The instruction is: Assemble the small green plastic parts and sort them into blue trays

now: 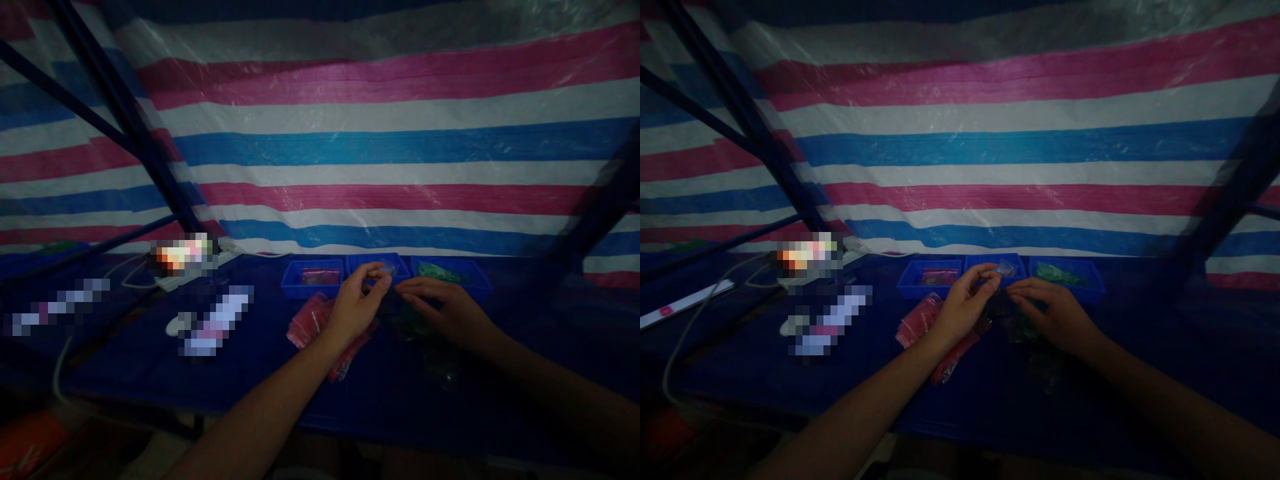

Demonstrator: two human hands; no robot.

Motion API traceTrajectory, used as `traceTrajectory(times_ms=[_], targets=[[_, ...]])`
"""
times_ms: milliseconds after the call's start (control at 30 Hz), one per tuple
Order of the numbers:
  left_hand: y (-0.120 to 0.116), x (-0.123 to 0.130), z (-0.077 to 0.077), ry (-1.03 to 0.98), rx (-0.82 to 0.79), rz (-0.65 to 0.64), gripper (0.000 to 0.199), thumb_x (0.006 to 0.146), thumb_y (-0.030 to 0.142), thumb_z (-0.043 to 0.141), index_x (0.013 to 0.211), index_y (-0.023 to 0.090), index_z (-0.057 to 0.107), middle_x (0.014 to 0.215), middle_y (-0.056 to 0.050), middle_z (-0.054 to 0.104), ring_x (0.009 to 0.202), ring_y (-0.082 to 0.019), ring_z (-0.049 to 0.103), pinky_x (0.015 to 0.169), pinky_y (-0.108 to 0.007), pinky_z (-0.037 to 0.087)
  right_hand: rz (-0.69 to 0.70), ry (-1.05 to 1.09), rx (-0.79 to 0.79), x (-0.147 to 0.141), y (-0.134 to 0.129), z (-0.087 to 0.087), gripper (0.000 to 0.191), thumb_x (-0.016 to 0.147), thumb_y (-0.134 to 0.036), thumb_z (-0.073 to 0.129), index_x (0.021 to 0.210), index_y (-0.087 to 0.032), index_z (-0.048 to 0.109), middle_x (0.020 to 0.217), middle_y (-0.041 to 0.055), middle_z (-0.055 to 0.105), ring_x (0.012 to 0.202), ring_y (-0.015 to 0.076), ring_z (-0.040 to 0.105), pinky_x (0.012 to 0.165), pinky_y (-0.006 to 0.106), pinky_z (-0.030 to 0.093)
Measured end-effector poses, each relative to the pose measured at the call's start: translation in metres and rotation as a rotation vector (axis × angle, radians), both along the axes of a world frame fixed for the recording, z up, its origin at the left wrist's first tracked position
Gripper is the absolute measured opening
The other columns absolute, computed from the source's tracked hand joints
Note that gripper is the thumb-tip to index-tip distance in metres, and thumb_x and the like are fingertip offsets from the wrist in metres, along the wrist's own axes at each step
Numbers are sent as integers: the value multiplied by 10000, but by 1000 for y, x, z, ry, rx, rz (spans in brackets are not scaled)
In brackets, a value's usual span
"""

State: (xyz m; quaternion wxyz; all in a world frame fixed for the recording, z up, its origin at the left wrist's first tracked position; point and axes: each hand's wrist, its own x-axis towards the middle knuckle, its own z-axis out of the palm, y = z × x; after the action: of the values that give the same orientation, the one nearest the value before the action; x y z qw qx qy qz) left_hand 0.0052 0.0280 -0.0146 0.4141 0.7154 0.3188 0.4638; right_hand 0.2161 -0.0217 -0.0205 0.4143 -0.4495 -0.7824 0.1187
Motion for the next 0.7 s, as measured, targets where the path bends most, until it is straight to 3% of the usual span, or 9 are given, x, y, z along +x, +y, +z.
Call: traceTrajectory(times_ms=[100,200,400,700], targets=[[-3,-1,2,55,47,-57,349,953,428,685,1232,219,704,1262,-92,721,1141,-236,678,987,-368,527,-98,185,-49,2,0,4,187,953,-374,677,1057,-280,801,1135,50,790,1083,273,734,1011,463,561],[-2,0,1,78,44,-105,302,949,364,694,1205,206,725,1145,-95,763,1042,-225,715,934,-367,549,-144,359,-156,4,2,3,232,866,-443,769,992,-251,803,1059,69,802,1010,290,756,964,468,592],[-1,4,-3,41,-29,-151,314,867,272,777,1156,163,723,1034,-103,775,912,-198,730,840,-334,577,-56,618,-276,1,3,-5,369,761,-434,875,1046,-227,767,1039,90,817,976,275,784,966,446,613],[-4,4,0,96,-26,-161,199,882,302,756,993,140,726,923,-74,762,813,-168,701,768,-291,548,-81,616,-218,-3,-1,-4,369,764,-436,880,1030,-209,763,992,102,824,936,275,799,939,445,639]])
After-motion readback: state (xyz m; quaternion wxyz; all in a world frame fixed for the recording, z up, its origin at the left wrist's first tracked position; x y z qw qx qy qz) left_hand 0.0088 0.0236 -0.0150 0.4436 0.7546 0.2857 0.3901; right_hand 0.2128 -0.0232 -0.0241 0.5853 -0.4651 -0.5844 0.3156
